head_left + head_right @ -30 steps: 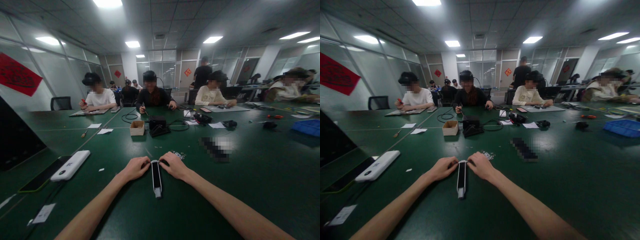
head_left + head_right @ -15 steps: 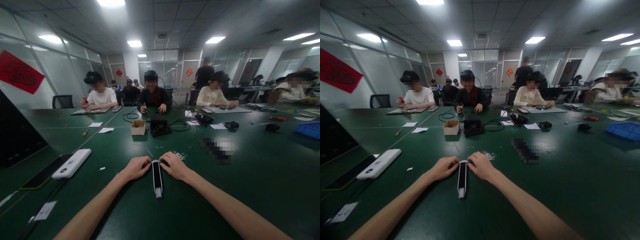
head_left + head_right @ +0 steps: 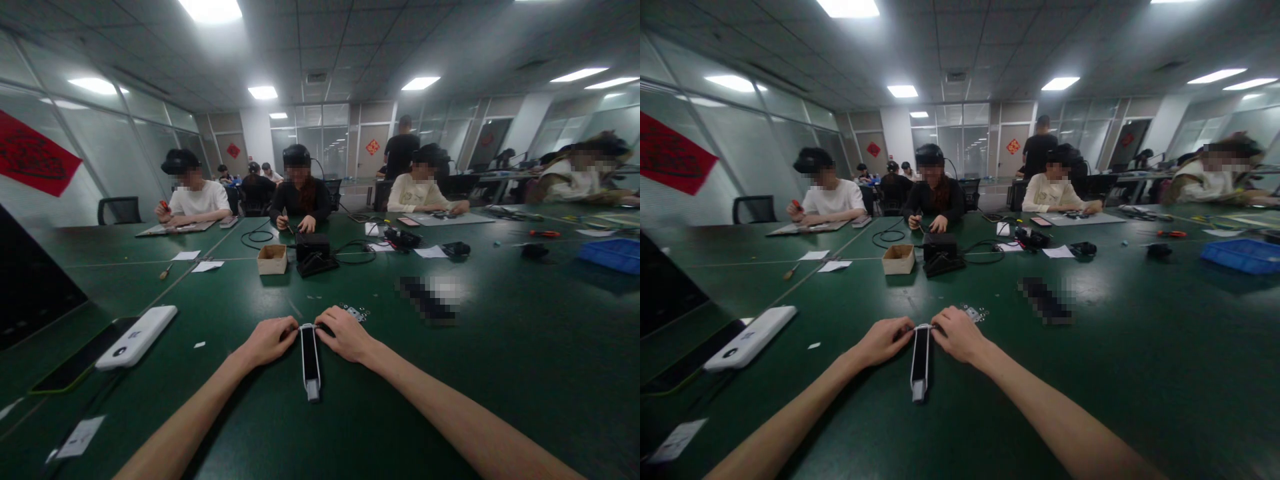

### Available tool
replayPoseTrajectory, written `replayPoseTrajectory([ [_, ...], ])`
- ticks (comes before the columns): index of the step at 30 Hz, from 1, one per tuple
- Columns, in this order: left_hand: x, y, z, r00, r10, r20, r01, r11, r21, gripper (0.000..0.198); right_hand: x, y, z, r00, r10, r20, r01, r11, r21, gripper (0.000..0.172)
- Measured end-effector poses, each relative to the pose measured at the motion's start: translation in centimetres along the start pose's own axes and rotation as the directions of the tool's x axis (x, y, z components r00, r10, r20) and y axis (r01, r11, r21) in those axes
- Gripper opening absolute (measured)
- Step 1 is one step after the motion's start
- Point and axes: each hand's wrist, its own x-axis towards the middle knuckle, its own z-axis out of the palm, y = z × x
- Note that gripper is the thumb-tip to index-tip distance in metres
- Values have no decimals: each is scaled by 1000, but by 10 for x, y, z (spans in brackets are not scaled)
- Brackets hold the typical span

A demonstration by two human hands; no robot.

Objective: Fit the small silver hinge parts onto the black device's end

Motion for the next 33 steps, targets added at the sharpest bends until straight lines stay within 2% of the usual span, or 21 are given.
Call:
replayPoseTrajectory([
  [33,-1,-5,4,1000,9,-5,-9,1000,8,18,0,0,0,1000,-7,-27,7,1000,1,13],
])
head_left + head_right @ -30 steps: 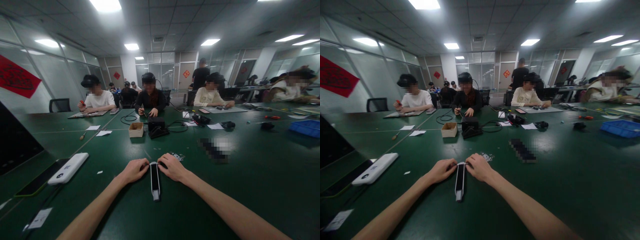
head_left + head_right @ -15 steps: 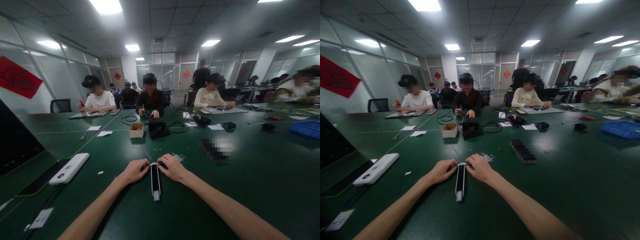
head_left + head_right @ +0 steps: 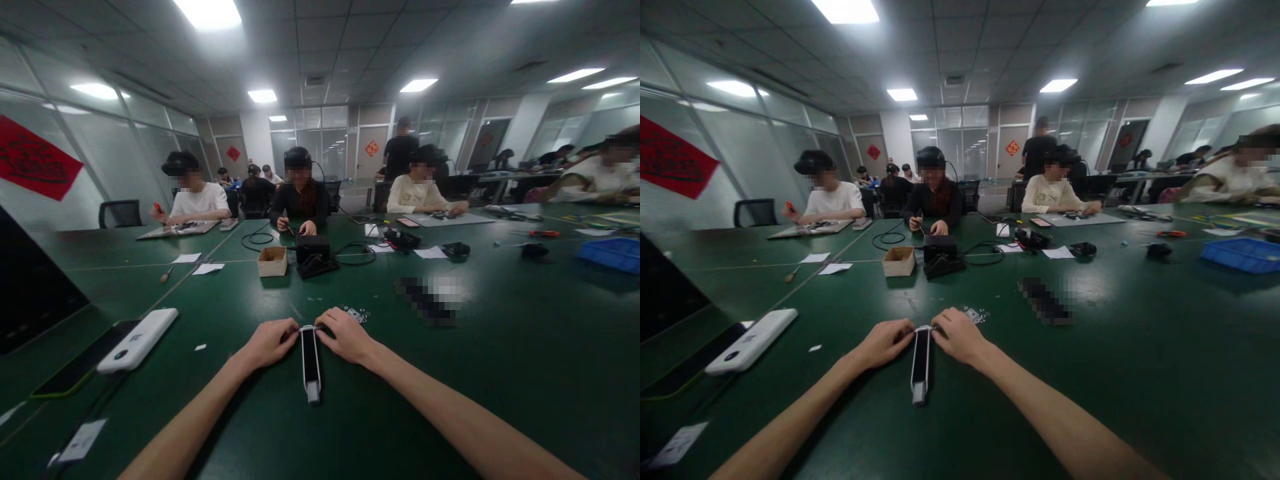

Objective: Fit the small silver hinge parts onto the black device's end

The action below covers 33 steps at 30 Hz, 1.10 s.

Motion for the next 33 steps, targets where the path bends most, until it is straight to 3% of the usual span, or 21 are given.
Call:
replayPoseTrajectory([
  [6,0,0,-1,1000,-6,7,6,1000,-10,19,0,-2,0,1000,-11,-14,11,1000,-4,18],
  [9,0,0,-1,1000,-8,18,9,1000,-22,19,-1,4,-10,998,-55,-26,53,997,-58,24],
  [11,0,-1,-1,1000,-8,24,9,1000,-30,20,-3,16,-23,998,-50,-42,45,993,-111,23],
  [15,0,-4,-1,1000,1,24,0,999,-33,20,-15,56,-49,987,114,-109,-132,976,-173,22],
  [18,0,-4,-1,1000,6,22,-5,999,-39,21,-25,84,-60,980,187,60,-176,972,-155,21],
  [21,0,-3,-1,1000,3,22,-2,999,-48,20,-30,96,-62,954,223,199,-201,972,-125,20],
  [33,-1,0,-3,1000,1,19,-1,1000,-23,21,-21,87,-61,875,373,308,-339,927,-160,18],
])
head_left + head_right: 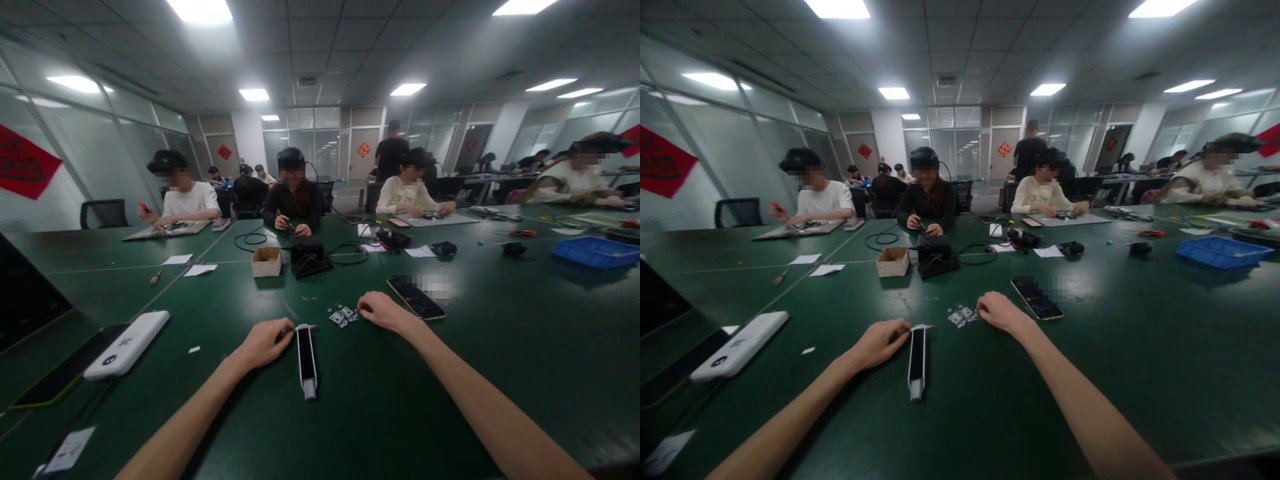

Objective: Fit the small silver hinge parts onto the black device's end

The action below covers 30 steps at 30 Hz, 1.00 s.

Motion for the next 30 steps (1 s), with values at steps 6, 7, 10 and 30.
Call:
replayPoseTrajectory([
  [6,0,3,-2,1000,3,-3,-3,1000,0,20,-1,-2,4,999,28,-26,-28,999,29,18],
  [7,0,3,-3,1000,4,-2,-4,1000,0,20,-2,-1,4,999,20,-34,-19,999,39,20],
  [10,0,5,-4,1000,-2,6,2,1000,0,21,-2,0,6,999,-7,-38,9,999,41,22],
  [30,-1,4,-3,1000,-7,14,7,1000,2,20,2,-2,6,984,177,-10,-174,976,133,13],
])
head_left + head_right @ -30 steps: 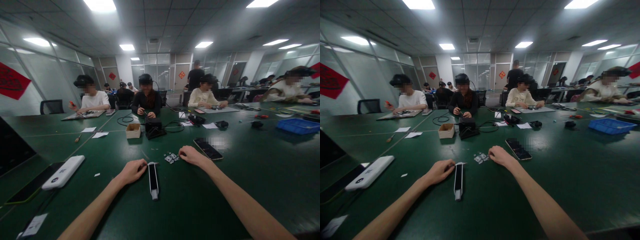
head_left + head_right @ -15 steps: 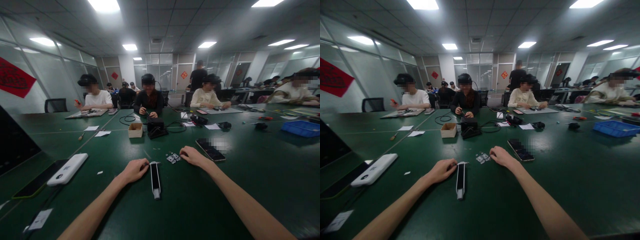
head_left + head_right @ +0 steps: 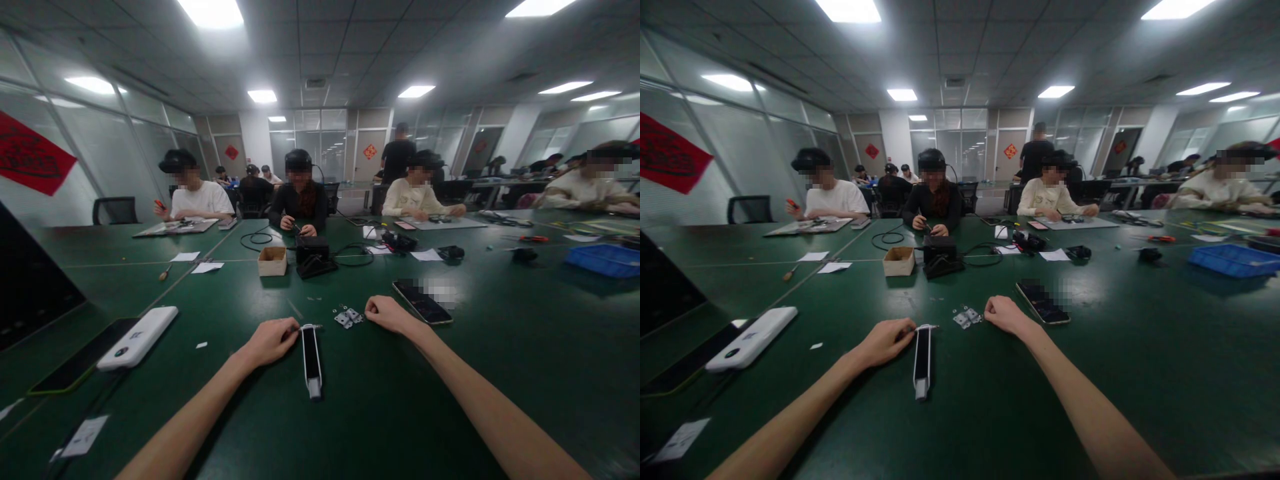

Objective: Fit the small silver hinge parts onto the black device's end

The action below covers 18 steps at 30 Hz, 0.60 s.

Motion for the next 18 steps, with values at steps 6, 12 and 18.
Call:
replayPoseTrajectory([
  [6,0,0,-1,1000,-2,-2,2,1000,3,19,0,3,1,999,-29,-39,29,1000,-12,10],
  [12,-1,-1,1,1000,-12,8,12,1000,-12,19,1,10,3,995,-36,-88,35,999,-15,19],
  [18,-2,0,-1,1000,-15,9,15,1000,-9,18,5,11,3,999,26,-18,-25,998,54,19],
])
